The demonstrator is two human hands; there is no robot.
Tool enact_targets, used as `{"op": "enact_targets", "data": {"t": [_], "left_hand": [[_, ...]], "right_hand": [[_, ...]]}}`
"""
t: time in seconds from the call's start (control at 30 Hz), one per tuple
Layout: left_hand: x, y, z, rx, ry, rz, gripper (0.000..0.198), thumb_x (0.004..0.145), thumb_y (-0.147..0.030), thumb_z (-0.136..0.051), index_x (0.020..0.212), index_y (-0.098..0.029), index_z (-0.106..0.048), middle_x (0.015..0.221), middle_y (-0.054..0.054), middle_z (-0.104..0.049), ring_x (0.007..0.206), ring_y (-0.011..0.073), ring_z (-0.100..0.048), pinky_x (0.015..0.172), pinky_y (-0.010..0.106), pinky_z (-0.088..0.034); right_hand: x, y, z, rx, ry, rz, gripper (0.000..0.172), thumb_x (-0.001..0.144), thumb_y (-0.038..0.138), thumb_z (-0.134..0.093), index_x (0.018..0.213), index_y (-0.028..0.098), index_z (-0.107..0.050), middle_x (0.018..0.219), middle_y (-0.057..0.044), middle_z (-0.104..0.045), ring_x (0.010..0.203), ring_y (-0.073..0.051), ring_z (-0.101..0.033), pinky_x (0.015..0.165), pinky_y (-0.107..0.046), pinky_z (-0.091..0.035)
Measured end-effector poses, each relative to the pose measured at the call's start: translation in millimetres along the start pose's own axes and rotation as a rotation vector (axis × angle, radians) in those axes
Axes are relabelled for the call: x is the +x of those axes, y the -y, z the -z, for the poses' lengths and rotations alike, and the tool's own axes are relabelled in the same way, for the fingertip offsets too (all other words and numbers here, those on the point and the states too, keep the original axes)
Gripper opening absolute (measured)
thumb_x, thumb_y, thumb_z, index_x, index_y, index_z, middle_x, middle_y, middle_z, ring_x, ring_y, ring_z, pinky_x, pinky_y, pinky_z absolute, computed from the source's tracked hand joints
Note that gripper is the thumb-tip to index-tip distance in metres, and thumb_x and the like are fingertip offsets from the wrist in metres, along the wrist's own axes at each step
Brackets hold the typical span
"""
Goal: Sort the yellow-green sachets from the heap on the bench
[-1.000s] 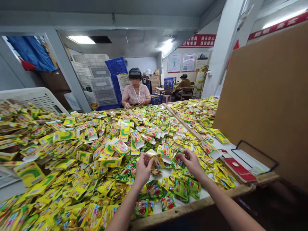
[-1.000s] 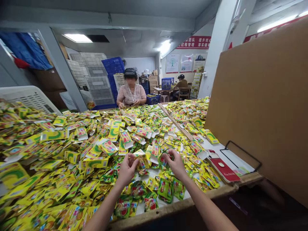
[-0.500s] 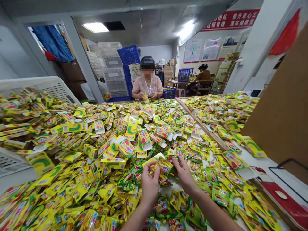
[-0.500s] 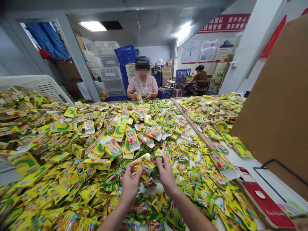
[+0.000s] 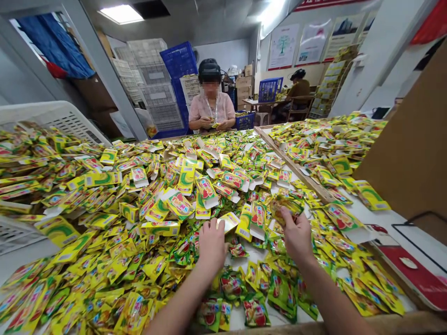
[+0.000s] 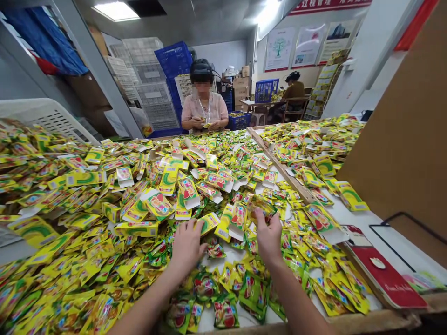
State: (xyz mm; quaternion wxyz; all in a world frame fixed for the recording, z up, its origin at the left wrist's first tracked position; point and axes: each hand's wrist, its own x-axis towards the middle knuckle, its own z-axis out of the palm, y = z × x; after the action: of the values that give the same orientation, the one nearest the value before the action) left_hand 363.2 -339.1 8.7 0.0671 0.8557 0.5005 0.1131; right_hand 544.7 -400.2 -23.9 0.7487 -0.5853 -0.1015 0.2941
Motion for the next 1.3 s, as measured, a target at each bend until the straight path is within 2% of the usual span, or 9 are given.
{"op": "enact_targets", "data": {"t": [0.17,0.3,0.47,0.57,0.67,0.8,0.97,1.1,1.3], "left_hand": [[19,13,23.2,-0.115,0.043,-0.045,0.030,0.083,-0.012,-0.049,0.112,-0.019,-0.053,0.110,0.010,-0.061,0.098,0.0227,-0.061,0.084,0.035,-0.047],[3,6,36.1,-0.636,0.023,-0.012,0.030,0.091,-0.033,-0.043,0.119,-0.021,-0.043,0.108,0.007,-0.064,0.097,0.0207,-0.062,0.083,0.033,-0.048],[-17,-4,25.8,-0.963,-0.008,-0.054,0.050,0.073,-0.047,-0.065,0.109,-0.021,-0.042,0.088,0.001,-0.063,0.077,0.0177,-0.062,0.067,0.027,-0.048],[-20,-1,18.5,-0.851,0.030,-0.098,0.075,0.053,-0.041,-0.082,0.112,-0.023,-0.041,0.081,-0.002,-0.062,0.071,0.0180,-0.060,0.062,0.026,-0.045],[-22,2,19.1,-0.653,0.069,-0.079,0.050,0.070,-0.036,-0.071,0.110,-0.023,-0.045,0.089,0.002,-0.065,0.079,0.0204,-0.062,0.069,0.029,-0.046],[-29,0,23.9,-0.690,0.024,-0.053,0.027,0.085,-0.035,-0.049,0.108,-0.022,-0.044,0.096,0.005,-0.066,0.083,0.0192,-0.063,0.072,0.031,-0.048],[-35,-3,22.7,-0.409,-0.103,0.099,0.061,0.058,-0.046,-0.073,0.106,-0.023,-0.042,0.090,0.005,-0.067,0.081,0.0277,-0.066,0.068,0.036,-0.050],[-33,5,26.1,-0.387,-0.134,0.017,0.048,0.065,-0.041,-0.066,0.103,-0.025,-0.041,0.080,0.001,-0.067,0.071,0.0231,-0.067,0.061,0.031,-0.048],[-35,9,30.4,-0.498,-0.170,-0.110,0.048,0.062,-0.031,-0.066,0.101,-0.026,-0.040,0.075,-0.003,-0.063,0.063,0.0190,-0.064,0.059,0.028,-0.048]], "right_hand": [[8,2,1,0.001,0.060,0.025,0.041,0.058,0.047,-0.077,0.077,0.017,-0.058,0.072,-0.001,-0.068,0.069,-0.017,-0.064,0.067,-0.031,-0.053],[-16,26,-7,0.029,0.162,0.121,0.038,0.061,0.042,-0.077,0.084,0.017,-0.060,0.083,-0.004,-0.071,0.076,-0.018,-0.066,0.072,-0.033,-0.055],[-41,60,-14,-0.033,0.406,0.371,0.025,0.075,0.034,-0.070,0.093,0.020,-0.060,0.088,-0.005,-0.070,0.079,-0.018,-0.067,0.075,-0.033,-0.057],[-39,64,-19,-0.196,0.571,0.392,0.020,0.079,0.032,-0.065,0.095,0.020,-0.059,0.087,-0.004,-0.069,0.077,-0.017,-0.066,0.072,-0.031,-0.056],[-33,59,-24,-0.328,0.707,0.382,0.019,0.082,0.032,-0.062,0.095,0.019,-0.059,0.086,-0.005,-0.068,0.079,-0.018,-0.065,0.072,-0.032,-0.054],[-35,52,-34,-0.398,0.643,0.431,0.021,0.083,0.034,-0.058,0.098,0.020,-0.055,0.087,-0.005,-0.066,0.078,-0.019,-0.064,0.070,-0.032,-0.052],[-48,47,-50,-0.509,0.683,0.489,0.016,0.085,0.032,-0.053,0.095,0.020,-0.054,0.082,-0.004,-0.066,0.071,-0.017,-0.061,0.065,-0.030,-0.049],[-46,58,-54,-0.491,0.661,0.546,0.017,0.084,0.033,-0.054,0.094,0.019,-0.056,0.081,-0.004,-0.066,0.069,-0.016,-0.059,0.063,-0.027,-0.047],[-37,90,-48,-0.722,0.998,0.555,0.010,0.080,0.023,-0.054,0.079,0.019,-0.063,0.072,0.000,-0.065,0.065,-0.013,-0.055,0.061,-0.024,-0.043]]}}
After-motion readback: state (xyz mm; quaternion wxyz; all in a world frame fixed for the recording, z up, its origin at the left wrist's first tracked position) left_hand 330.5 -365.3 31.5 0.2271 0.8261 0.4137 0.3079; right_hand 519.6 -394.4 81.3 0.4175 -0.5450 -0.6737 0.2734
